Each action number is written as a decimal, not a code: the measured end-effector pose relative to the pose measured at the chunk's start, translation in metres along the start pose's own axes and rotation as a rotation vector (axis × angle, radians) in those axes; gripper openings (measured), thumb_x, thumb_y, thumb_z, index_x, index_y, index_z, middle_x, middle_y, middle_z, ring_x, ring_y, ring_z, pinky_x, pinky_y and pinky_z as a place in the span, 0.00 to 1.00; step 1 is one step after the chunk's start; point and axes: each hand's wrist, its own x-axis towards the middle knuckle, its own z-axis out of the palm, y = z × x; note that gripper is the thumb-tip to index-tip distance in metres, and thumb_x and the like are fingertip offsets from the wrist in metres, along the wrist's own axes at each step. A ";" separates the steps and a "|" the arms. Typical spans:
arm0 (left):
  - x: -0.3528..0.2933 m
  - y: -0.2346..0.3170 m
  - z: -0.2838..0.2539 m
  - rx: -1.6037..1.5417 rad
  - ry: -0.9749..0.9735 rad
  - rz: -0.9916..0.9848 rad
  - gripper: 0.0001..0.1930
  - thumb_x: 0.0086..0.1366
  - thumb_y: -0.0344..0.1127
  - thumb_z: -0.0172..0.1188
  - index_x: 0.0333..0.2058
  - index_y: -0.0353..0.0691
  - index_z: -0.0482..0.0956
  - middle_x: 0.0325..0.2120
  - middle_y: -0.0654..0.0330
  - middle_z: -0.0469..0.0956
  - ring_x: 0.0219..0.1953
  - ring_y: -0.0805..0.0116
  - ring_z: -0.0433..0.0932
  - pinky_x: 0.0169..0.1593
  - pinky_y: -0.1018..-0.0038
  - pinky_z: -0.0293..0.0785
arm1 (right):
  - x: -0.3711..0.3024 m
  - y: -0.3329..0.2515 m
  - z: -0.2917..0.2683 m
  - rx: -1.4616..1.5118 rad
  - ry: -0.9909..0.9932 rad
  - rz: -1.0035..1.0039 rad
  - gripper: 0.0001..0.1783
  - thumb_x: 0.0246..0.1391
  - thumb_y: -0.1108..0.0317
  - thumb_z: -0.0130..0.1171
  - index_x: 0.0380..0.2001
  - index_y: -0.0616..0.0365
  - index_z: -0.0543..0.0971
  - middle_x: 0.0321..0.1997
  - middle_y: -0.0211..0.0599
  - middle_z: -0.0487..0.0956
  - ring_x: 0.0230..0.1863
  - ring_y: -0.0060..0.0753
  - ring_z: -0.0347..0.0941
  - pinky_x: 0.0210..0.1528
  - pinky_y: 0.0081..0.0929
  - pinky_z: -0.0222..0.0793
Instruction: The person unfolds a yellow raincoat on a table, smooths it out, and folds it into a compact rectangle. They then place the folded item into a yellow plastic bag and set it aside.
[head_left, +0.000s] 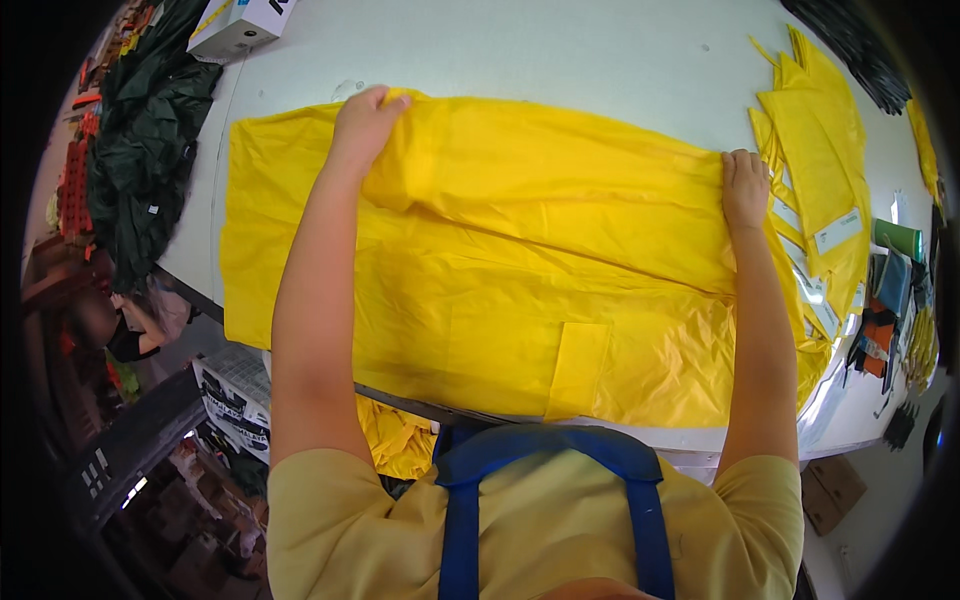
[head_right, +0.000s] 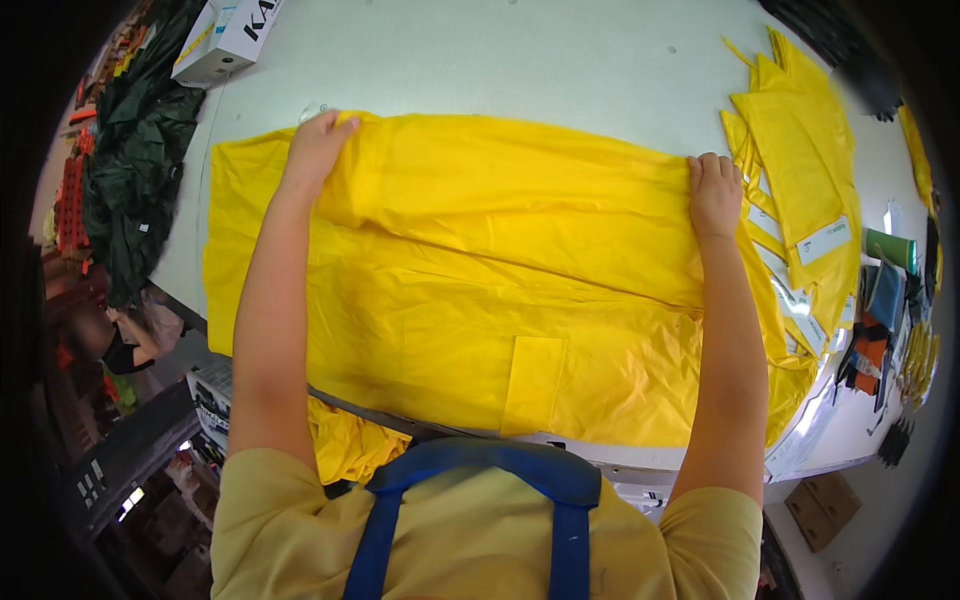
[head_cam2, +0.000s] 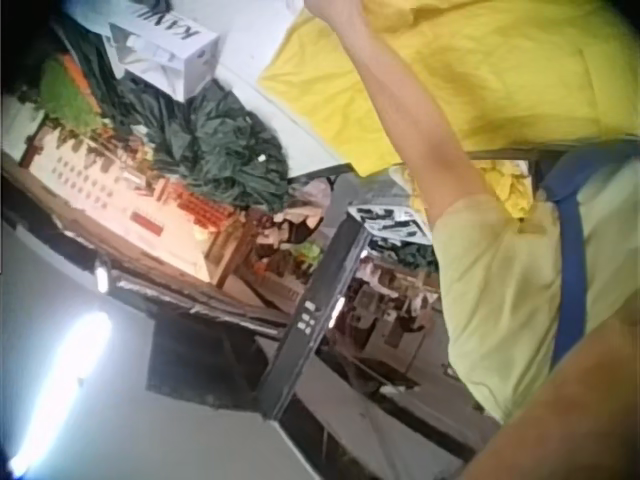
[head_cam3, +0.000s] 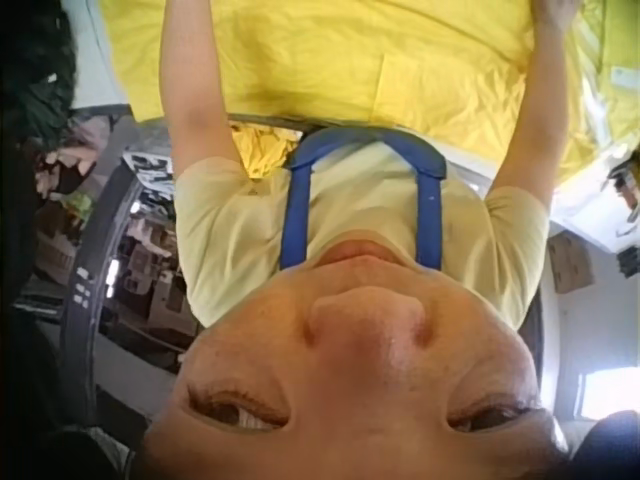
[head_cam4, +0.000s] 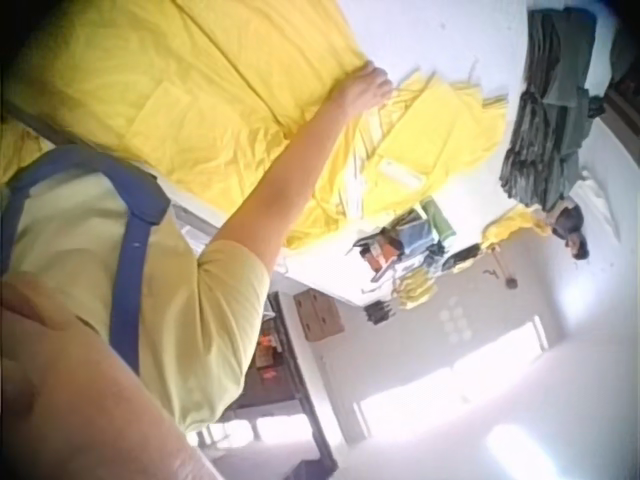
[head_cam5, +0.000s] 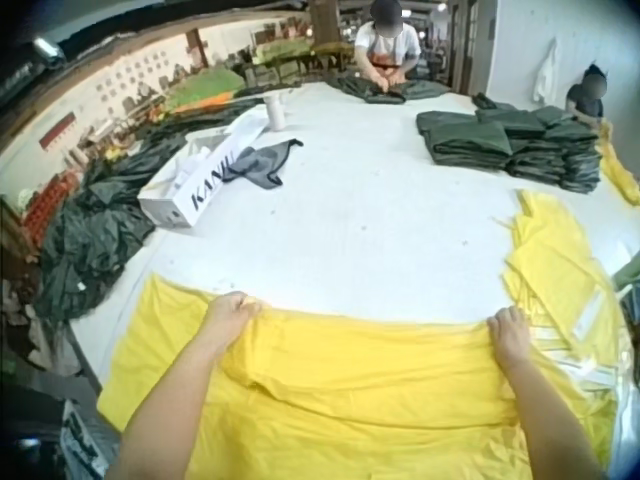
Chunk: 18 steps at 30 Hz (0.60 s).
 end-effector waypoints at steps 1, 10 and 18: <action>0.013 -0.010 0.009 0.148 0.060 0.082 0.16 0.61 0.45 0.56 0.29 0.36 0.72 0.30 0.50 0.76 0.37 0.50 0.75 0.40 0.61 0.70 | 0.000 -0.001 -0.001 0.003 0.001 -0.005 0.10 0.57 0.60 0.52 0.30 0.55 0.74 0.34 0.39 0.74 0.38 0.47 0.67 0.41 0.39 0.64; 0.031 0.013 0.014 0.873 0.088 0.260 0.17 0.48 0.39 0.66 0.37 0.49 0.72 0.36 0.65 0.76 0.48 0.61 0.70 0.51 0.60 0.63 | 0.027 0.013 -0.037 0.146 -0.537 0.014 0.11 0.51 0.66 0.57 0.36 0.59 0.74 0.40 0.45 0.75 0.45 0.51 0.70 0.47 0.39 0.67; 0.040 0.013 -0.030 0.668 -0.402 0.469 0.12 0.50 0.32 0.60 0.27 0.39 0.64 0.25 0.55 0.69 0.29 0.58 0.69 0.31 0.67 0.64 | 0.017 -0.001 -0.098 0.150 -0.594 0.010 0.13 0.42 0.76 0.56 0.36 0.64 0.72 0.39 0.50 0.76 0.43 0.54 0.72 0.42 0.37 0.68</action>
